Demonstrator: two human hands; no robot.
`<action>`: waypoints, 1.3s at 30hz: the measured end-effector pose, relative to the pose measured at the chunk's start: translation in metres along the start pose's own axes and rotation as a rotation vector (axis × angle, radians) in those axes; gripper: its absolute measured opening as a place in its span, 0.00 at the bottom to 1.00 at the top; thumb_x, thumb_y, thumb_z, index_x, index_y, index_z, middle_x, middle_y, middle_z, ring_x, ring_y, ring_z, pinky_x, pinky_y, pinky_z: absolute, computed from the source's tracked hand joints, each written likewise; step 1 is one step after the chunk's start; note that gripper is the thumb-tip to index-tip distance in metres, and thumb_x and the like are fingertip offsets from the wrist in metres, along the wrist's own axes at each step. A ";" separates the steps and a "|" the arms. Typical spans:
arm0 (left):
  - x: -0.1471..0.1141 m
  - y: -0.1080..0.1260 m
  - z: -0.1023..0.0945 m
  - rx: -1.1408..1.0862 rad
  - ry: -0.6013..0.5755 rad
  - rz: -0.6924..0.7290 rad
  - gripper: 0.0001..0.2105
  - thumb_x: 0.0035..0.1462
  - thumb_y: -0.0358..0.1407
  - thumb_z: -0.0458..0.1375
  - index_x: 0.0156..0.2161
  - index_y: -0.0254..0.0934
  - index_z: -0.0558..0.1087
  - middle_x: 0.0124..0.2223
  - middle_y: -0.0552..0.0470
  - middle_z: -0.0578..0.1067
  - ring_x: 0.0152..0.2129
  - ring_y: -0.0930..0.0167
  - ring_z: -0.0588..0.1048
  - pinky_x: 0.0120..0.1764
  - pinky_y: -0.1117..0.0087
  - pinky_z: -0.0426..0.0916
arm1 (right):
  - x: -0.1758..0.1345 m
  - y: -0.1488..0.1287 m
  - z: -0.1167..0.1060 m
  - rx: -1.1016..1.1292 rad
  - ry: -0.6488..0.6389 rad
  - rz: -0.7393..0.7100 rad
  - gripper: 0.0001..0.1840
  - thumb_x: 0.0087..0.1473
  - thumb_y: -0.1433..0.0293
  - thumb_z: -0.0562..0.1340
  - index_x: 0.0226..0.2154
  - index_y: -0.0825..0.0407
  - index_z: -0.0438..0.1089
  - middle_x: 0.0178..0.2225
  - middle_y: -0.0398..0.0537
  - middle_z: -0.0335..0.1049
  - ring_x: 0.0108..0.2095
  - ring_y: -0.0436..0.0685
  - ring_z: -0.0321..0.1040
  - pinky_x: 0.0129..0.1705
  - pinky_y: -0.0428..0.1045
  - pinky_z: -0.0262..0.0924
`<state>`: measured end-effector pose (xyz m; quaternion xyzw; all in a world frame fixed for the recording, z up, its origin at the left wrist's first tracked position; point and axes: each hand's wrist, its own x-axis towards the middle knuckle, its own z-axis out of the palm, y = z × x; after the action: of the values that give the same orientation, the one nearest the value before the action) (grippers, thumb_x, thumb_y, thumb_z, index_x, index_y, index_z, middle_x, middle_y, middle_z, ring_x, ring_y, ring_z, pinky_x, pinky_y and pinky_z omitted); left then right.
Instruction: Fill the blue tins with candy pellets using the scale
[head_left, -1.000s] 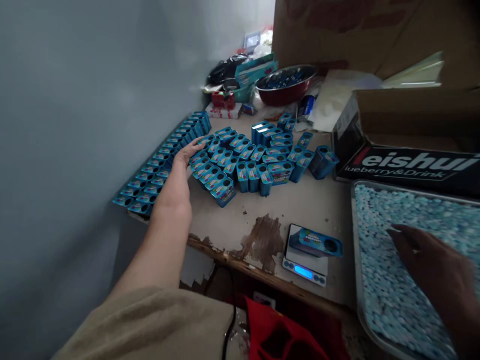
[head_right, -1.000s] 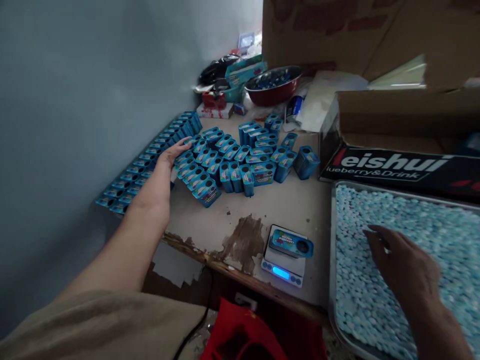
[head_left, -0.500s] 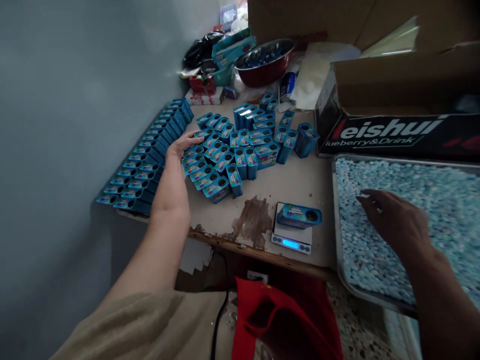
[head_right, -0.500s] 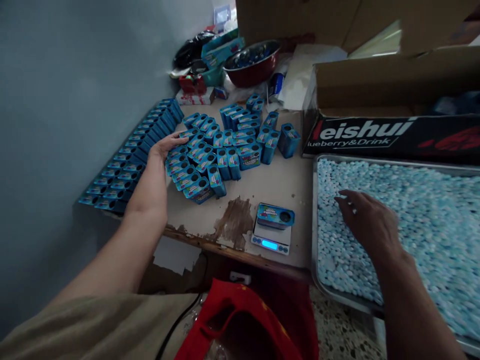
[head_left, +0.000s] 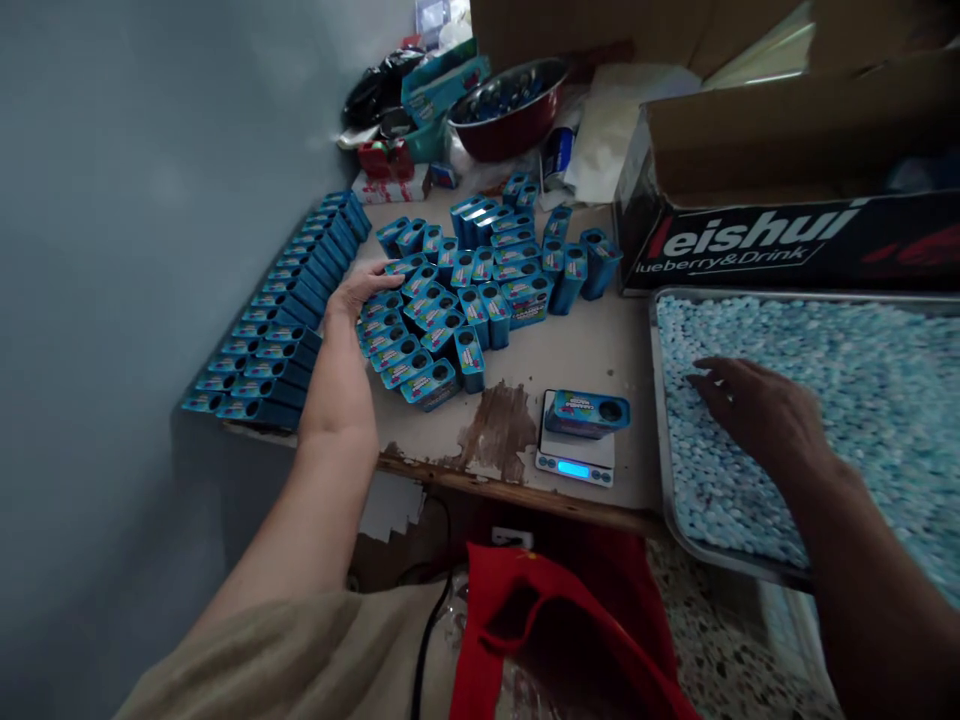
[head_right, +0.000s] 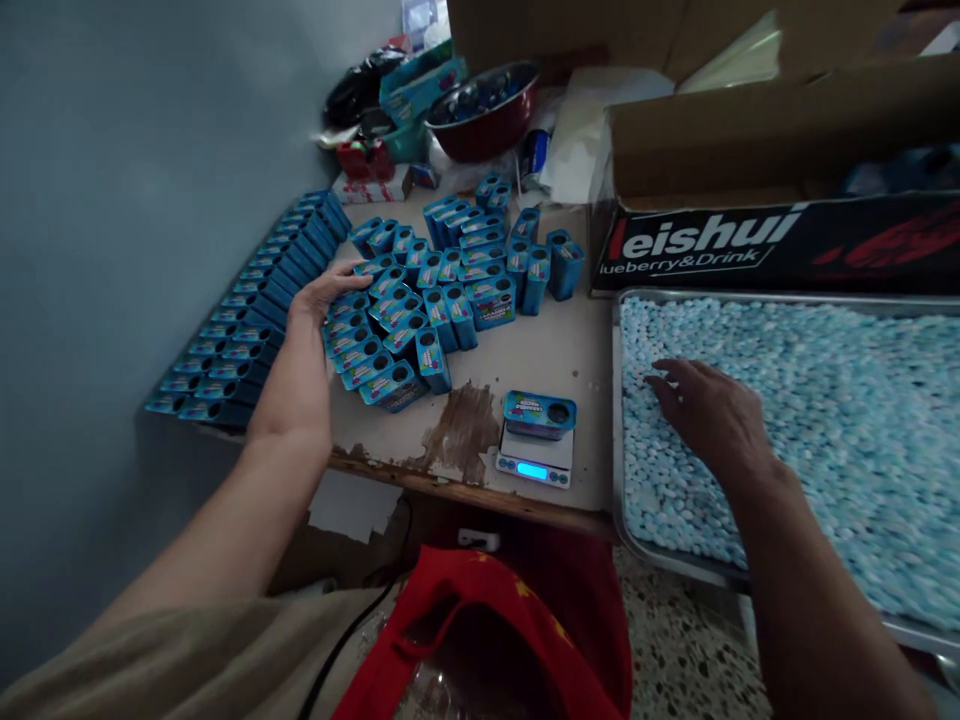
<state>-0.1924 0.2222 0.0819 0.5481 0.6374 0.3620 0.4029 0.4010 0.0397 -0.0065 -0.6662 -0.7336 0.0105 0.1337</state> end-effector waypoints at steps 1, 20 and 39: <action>0.000 0.002 0.002 -0.005 -0.034 -0.033 0.31 0.59 0.45 0.79 0.60 0.26 0.80 0.41 0.53 0.88 0.46 0.70 0.85 0.70 0.49 0.76 | 0.001 -0.001 -0.001 -0.001 -0.013 0.006 0.24 0.75 0.58 0.57 0.58 0.53 0.82 0.49 0.63 0.86 0.47 0.73 0.85 0.41 0.58 0.70; -0.007 -0.004 0.002 0.312 0.139 0.170 0.38 0.67 0.53 0.77 0.70 0.31 0.73 0.47 0.59 0.83 0.57 0.66 0.83 0.73 0.30 0.65 | -0.016 -0.008 -0.026 -0.103 -0.237 0.002 0.32 0.80 0.52 0.63 0.71 0.58 0.72 0.70 0.73 0.70 0.70 0.84 0.59 0.67 0.71 0.58; -0.185 0.018 0.057 0.620 0.309 0.927 0.20 0.61 0.54 0.70 0.56 0.56 0.86 0.59 0.61 0.83 0.69 0.48 0.78 0.80 0.33 0.44 | -0.059 -0.013 -0.041 0.366 -0.082 0.202 0.07 0.63 0.63 0.74 0.42 0.46 0.84 0.40 0.50 0.86 0.39 0.65 0.80 0.47 0.58 0.71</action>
<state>-0.1194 0.0425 0.0960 0.8031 0.4586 0.3730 -0.0748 0.4016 -0.0268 0.0247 -0.6998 -0.6539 0.1840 0.2208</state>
